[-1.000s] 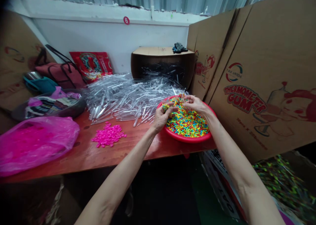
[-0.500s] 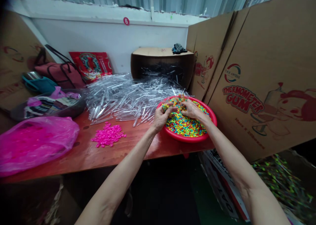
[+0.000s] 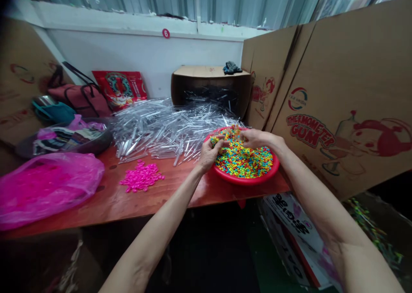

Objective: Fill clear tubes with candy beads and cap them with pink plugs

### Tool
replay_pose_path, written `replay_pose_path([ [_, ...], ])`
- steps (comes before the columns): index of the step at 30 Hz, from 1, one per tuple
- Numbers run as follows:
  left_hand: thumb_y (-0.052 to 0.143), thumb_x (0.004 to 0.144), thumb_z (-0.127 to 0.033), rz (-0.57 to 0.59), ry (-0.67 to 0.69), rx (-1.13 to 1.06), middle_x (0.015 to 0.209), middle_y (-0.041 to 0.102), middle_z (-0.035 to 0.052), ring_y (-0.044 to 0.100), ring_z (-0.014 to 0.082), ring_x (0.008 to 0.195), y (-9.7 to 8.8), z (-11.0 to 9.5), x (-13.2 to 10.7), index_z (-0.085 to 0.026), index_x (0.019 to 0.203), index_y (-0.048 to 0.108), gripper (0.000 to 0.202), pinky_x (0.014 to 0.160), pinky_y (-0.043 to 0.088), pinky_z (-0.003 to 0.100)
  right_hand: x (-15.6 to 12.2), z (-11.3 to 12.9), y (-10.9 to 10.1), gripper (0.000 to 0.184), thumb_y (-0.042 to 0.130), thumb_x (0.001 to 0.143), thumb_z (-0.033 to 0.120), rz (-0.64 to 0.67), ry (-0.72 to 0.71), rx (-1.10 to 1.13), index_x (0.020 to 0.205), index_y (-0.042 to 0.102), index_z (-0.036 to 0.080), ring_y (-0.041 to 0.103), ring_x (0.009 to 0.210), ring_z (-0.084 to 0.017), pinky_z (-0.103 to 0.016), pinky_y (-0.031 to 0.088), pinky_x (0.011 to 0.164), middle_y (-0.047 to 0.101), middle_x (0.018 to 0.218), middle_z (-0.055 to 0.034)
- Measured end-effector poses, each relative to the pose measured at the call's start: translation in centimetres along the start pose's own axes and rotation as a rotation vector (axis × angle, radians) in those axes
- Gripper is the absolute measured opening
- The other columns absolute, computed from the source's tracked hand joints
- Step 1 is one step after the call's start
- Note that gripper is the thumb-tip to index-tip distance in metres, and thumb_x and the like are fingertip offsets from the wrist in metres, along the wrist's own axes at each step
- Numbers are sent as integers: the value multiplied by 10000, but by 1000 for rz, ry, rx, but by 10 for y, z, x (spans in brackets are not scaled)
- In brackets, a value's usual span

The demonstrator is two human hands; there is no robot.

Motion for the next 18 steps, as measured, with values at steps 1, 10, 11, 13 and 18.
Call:
replay_pose_path([
  [1, 795, 813, -509, 2, 10, 10, 956, 784, 95, 760, 205, 874, 0, 1, 1, -158, 1134, 674, 491, 713, 587, 282, -1, -2, 8, 140, 751, 711, 259, 53, 25, -29, 730, 616, 230, 562, 643, -191, -335, 431, 610, 634, 682, -40],
  [10, 787, 814, -520, 13, 59, 40, 901, 776, 71, 759, 188, 805, -3, 5, 4, -152, 1137, 659, 506, 715, 583, 277, 0, -3, 47, 153, 651, 736, 107, 2, -20, -151, 802, 705, 234, 640, 815, -244, -366, 491, 749, 725, 873, -95],
  [11, 788, 814, -519, 10, 59, 38, 901, 774, 69, 758, 186, 806, -4, 5, 4, -152, 1137, 660, 506, 716, 581, 276, -1, -3, 43, 159, 644, 748, 118, 10, -34, -128, 827, 717, 234, 646, 828, -239, -354, 491, 753, 732, 890, -80],
  [13, 787, 815, -518, 8, 54, 36, 902, 771, 68, 757, 186, 807, -3, 5, 4, -152, 1136, 661, 503, 720, 580, 278, -1, -4, 36, 146, 640, 770, 144, 24, -35, -91, 839, 732, 234, 654, 812, -224, -332, 489, 742, 736, 870, -51],
  [18, 797, 814, -501, 9, 41, 31, 904, 769, 73, 754, 185, 799, -2, 2, 3, -153, 1120, 663, 482, 752, 586, 304, 1, 2, 32, 179, 652, 789, 159, 24, 26, -58, 931, 743, 217, 662, 799, -206, -302, 496, 705, 745, 900, -40],
])
Point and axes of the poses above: each hand's wrist, its own x-axis towards the middle knuckle, its own y-axis out of the palm, z = x × y, the point moved 3 cm from there along x, towards the middle knuckle
